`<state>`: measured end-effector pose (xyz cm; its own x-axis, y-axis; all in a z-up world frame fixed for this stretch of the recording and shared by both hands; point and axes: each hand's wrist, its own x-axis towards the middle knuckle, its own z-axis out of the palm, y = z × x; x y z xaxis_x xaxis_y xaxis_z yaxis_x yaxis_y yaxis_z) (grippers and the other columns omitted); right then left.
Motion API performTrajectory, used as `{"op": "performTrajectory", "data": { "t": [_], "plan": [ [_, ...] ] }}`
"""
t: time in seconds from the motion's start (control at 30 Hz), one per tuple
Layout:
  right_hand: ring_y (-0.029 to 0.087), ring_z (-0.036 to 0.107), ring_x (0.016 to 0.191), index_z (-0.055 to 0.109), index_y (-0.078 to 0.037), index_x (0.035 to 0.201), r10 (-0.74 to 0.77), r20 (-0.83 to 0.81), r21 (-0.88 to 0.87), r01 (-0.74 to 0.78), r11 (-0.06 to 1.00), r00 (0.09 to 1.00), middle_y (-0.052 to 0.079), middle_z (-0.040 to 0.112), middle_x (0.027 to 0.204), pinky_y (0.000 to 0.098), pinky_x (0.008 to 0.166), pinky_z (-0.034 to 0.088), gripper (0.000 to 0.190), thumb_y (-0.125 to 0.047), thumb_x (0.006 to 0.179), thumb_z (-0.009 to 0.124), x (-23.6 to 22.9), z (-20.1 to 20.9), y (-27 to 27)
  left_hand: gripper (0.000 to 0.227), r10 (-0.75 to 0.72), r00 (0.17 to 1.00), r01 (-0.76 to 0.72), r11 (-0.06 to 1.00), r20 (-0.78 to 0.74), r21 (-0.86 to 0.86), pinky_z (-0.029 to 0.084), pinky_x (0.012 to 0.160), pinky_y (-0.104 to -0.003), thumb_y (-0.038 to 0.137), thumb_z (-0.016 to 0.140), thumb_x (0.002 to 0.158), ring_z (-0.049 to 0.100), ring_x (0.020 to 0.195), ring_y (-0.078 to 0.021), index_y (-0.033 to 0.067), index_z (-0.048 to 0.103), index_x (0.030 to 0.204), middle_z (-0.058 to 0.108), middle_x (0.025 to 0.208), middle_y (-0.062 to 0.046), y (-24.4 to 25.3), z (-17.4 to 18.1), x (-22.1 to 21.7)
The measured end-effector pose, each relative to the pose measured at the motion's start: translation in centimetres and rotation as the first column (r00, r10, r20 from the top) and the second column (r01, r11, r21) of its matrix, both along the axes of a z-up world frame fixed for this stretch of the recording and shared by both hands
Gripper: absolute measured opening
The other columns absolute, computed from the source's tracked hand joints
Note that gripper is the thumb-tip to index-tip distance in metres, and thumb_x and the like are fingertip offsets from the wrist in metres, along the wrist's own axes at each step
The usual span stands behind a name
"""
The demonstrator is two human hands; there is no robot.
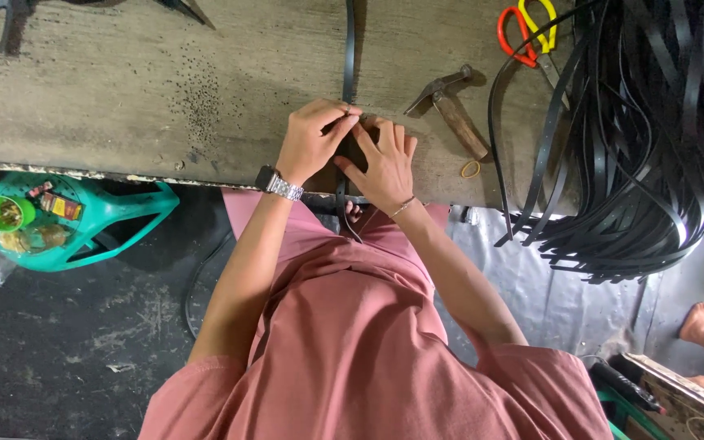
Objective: A person uses a hammer and a punch tool to create holes or attach fasteners to a long black leather strip on a wooden workbench.
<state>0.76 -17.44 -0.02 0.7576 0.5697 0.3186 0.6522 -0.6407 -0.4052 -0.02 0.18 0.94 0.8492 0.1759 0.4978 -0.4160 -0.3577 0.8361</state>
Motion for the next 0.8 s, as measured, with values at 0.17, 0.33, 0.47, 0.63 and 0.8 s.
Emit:
{"op": "performTrajectory", "data": {
  "t": [0.17, 0.33, 0.47, 0.63, 0.8],
  "plan": [
    [0.031, 0.043, 0.106, 0.063, -0.017, 0.131, -0.002, -0.108, -0.141, -0.013, 0.990, 0.994, 0.006, 0.044, 0.121, 0.0429, 0.083, 0.031, 0.062, -0.063, 0.090, 0.069, 0.4, 0.9, 0.1, 0.010, 0.088, 0.992, -0.110, 0.956, 0.091, 0.270, 0.060, 0.070, -0.032, 0.012, 0.079, 0.094, 0.074, 0.077, -0.0281, 0.0065, 0.076, 0.087, 0.076, 0.083, -0.007, 0.6, -0.2, 0.2],
    [0.031, 0.043, 0.108, 0.058, -0.021, 0.139, -0.016, -0.176, -0.154, -0.012, 0.988, 0.984, 0.005, 0.042, 0.122, 0.0433, 0.084, 0.032, 0.071, -0.065, 0.086, 0.072, 0.8, 0.8, 0.0, 0.017, 0.090, 0.992, -0.108, 0.961, 0.084, 0.254, 0.058, 0.062, -0.033, 0.013, 0.081, 0.094, 0.073, 0.070, -0.0299, 0.0070, 0.074, 0.080, 0.073, 0.073, -0.007, 0.7, -1.2, 0.8],
    [0.028, 0.043, 0.108, 0.054, -0.029, 0.145, -0.034, -0.210, -0.171, -0.003, 0.985, 0.977, 0.001, 0.039, 0.121, 0.0401, 0.086, 0.031, 0.074, -0.070, 0.085, 0.070, 0.9, 0.6, -0.1, 0.025, 0.207, 0.977, -0.200, 0.972, -0.044, 0.127, 0.056, 0.052, -0.024, 0.023, 0.081, 0.096, 0.073, 0.056, -0.0186, 0.0151, 0.074, 0.073, 0.070, 0.059, -0.003, 0.2, -2.5, 0.5],
    [0.027, 0.043, 0.108, 0.045, -0.035, 0.153, -0.034, -0.218, -0.179, -0.006, 0.984, 0.975, 0.000, 0.038, 0.120, 0.0406, 0.086, 0.032, 0.085, -0.078, 0.083, 0.065, 1.3, -0.6, -0.4, 0.026, 0.192, 0.934, -0.336, 0.757, -0.301, -0.560, 0.065, 0.058, -0.033, 0.024, 0.058, 0.100, 0.076, 0.059, -0.0261, 0.0034, 0.064, 0.085, 0.072, 0.067, -0.021, 2.2, 3.1, 1.3],
    [0.027, 0.044, 0.108, 0.036, -0.036, 0.159, -0.007, -0.194, -0.160, -0.024, 0.987, 0.981, 0.001, 0.039, 0.122, 0.0405, 0.087, 0.032, 0.093, -0.077, 0.082, 0.068, 1.6, 0.4, -0.2, 0.031, 0.120, 0.982, -0.177, 0.856, -0.147, -0.485, 0.068, 0.069, -0.043, 0.022, 0.059, 0.107, 0.078, 0.076, -0.0337, -0.0076, 0.063, 0.101, 0.072, 0.083, -0.026, 3.9, 3.6, 1.2]
  ]
}}
